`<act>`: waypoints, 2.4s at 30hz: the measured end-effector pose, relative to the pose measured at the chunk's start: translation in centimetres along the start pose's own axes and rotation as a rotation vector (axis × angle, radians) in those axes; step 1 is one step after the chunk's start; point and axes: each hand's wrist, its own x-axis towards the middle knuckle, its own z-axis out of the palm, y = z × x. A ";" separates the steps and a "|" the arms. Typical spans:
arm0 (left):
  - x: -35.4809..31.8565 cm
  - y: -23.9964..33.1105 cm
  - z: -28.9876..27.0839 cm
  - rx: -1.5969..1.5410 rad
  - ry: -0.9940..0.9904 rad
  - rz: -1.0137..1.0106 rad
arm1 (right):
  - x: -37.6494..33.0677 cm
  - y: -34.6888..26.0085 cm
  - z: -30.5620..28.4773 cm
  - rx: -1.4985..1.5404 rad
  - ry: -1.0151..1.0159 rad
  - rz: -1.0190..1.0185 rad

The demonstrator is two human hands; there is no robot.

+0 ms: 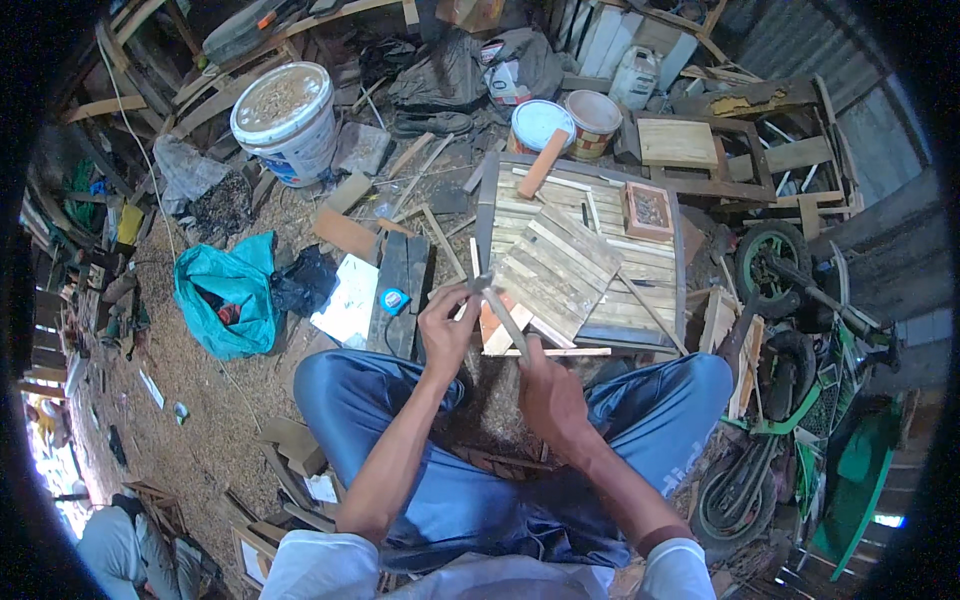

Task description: Assembling a wooden panel by nailing small wood strips onto a base and sawing excess wood.

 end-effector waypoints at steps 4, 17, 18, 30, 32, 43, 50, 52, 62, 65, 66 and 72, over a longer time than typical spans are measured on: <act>-0.4 0.1 0.1 -0.025 -0.006 -0.024 | 0.0 -0.4 -0.4 -0.045 -0.014 -0.033; -0.3 -0.8 0.1 0.001 0.020 -0.011 | 0.1 0.0 -0.1 -0.127 -0.078 0.042; -0.3 -0.7 0.1 0.002 0.022 -0.013 | 0.0 0.0 -0.3 -0.129 -0.083 0.018; -0.1 -0.5 0.1 -0.010 0.036 -0.022 | 0.0 0.2 0.6 -0.116 0.003 -0.062; -0.1 -0.3 0.3 -0.005 0.032 -0.001 | -0.1 0.9 0.7 -0.153 -0.100 0.004; -0.3 -0.5 0.4 -0.026 0.052 -0.016 | 0.3 0.3 -0.6 -0.042 -0.040 0.069; -0.8 -1.5 0.7 -0.024 0.120 -0.194 | -0.1 -0.3 -2.3 0.153 -0.109 0.226; -0.8 -1.1 0.4 0.132 -0.101 -0.323 | -0.5 0.5 -2.2 0.144 -0.095 0.176; -0.5 -0.8 0.1 0.102 -0.118 -0.344 | -0.3 -0.3 -3.5 0.200 -0.266 0.252; -0.2 -0.5 0.0 0.167 -0.178 -0.365 | -0.4 0.1 -2.7 0.122 -0.205 0.135; -0.1 -0.6 0.0 0.169 -0.182 -0.359 | -0.3 0.9 -1.8 0.048 -0.165 0.058; 0.0 -0.4 -0.1 0.145 -0.206 -0.387 | 0.0 0.7 -1.2 0.005 -0.128 0.000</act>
